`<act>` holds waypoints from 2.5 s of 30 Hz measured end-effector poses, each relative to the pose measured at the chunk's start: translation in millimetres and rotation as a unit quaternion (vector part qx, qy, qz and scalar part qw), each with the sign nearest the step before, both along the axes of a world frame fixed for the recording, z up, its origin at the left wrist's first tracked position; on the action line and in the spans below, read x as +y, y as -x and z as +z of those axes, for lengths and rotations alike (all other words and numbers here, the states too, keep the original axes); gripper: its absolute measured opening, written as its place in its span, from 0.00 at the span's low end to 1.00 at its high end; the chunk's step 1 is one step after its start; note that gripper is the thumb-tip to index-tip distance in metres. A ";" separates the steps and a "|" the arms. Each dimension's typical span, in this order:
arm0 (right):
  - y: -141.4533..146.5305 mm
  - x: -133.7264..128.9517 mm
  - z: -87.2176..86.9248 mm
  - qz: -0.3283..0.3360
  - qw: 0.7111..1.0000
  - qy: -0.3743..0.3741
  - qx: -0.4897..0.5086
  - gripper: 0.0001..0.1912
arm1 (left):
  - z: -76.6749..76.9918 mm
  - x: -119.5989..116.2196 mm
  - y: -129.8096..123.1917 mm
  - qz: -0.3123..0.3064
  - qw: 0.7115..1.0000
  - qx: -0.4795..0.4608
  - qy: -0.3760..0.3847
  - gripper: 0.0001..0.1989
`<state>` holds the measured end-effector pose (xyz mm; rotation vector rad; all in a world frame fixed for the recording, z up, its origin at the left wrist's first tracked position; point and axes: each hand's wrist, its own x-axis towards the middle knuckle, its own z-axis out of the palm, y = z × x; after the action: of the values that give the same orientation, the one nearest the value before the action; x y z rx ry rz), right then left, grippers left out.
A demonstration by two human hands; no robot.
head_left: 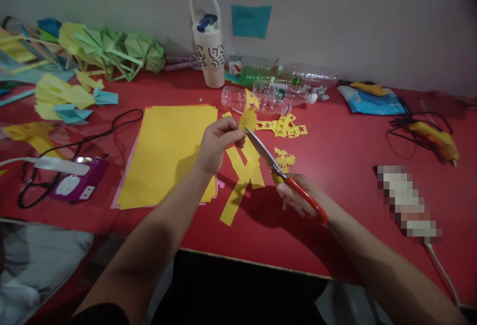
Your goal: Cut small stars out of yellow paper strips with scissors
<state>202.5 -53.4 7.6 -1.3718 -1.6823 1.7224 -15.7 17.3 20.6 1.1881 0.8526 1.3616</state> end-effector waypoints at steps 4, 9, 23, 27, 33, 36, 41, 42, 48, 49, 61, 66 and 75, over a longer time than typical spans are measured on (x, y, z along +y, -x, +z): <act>0.3 0.3 2.5 0.000 1.000 0.001 -0.003 0.27 | 2.2 0.6 1.7 0.009 1.000 -0.004 -0.005 0.04; 1.7 -0.4 1.4 0.001 1.000 0.004 -0.017 0.27 | 4.4 -0.1 2.1 0.010 1.000 0.011 -0.003 0.03; 2.3 -2.5 -0.2 0.002 1.000 -0.008 0.014 0.26 | 5.9 -2.0 -1.9 -0.002 1.000 -0.019 0.004 0.05; -0.4 -1.3 -1.5 0.014 1.000 -0.005 0.014 0.27 | 5.2 -0.7 1.2 -0.017 1.000 -0.022 0.001 0.04; -1.7 -1.1 -0.3 0.033 0.999 -0.013 0.030 0.31 | 2.9 3.4 8.3 -0.041 0.999 -0.003 0.013 0.03; -0.6 -1.6 0.8 0.028 0.999 -0.011 0.025 0.31 | 2.7 4.3 10.0 -0.046 0.999 0.005 0.018 0.04; 0.9 -1.5 2.4 0.018 1.000 0.002 0.024 0.30 | 1.4 4.8 11.7 -0.046 0.999 0.017 0.014 0.04; 0.7 -1.4 2.3 0.018 1.000 0.005 0.022 0.30 | 1.1 4.9 12.1 -0.047 0.999 0.018 0.015 0.04; -2.3 -0.6 0.1 0.021 1.000 0.006 0.015 0.27 | 1.9 5.5 13.2 -0.056 0.998 0.019 0.013 0.05; -2.7 -0.4 -0.1 0.022 1.000 0.006 0.016 0.27 | 2.3 5.7 13.0 -0.055 0.998 0.017 0.014 0.05; -0.7 -0.5 4.3 0.008 1.000 0.016 0.005 0.28 | 1.8 5.6 13.8 -0.059 0.998 0.024 0.020 0.03; -1.4 0.4 4.0 0.019 1.000 0.019 0.007 0.25 | 4.4 6.6 14.3 -0.062 0.997 0.023 0.041 0.03; -5.8 3.0 -0.5 0.014 0.999 0.032 -0.027 0.25 | 15.0 6.2 18.5 -0.090 0.992 0.047 0.073 0.04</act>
<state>208.3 -50.4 7.1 -1.4425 -1.6966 1.7847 -34.2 23.5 35.6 1.1923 0.8730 1.0869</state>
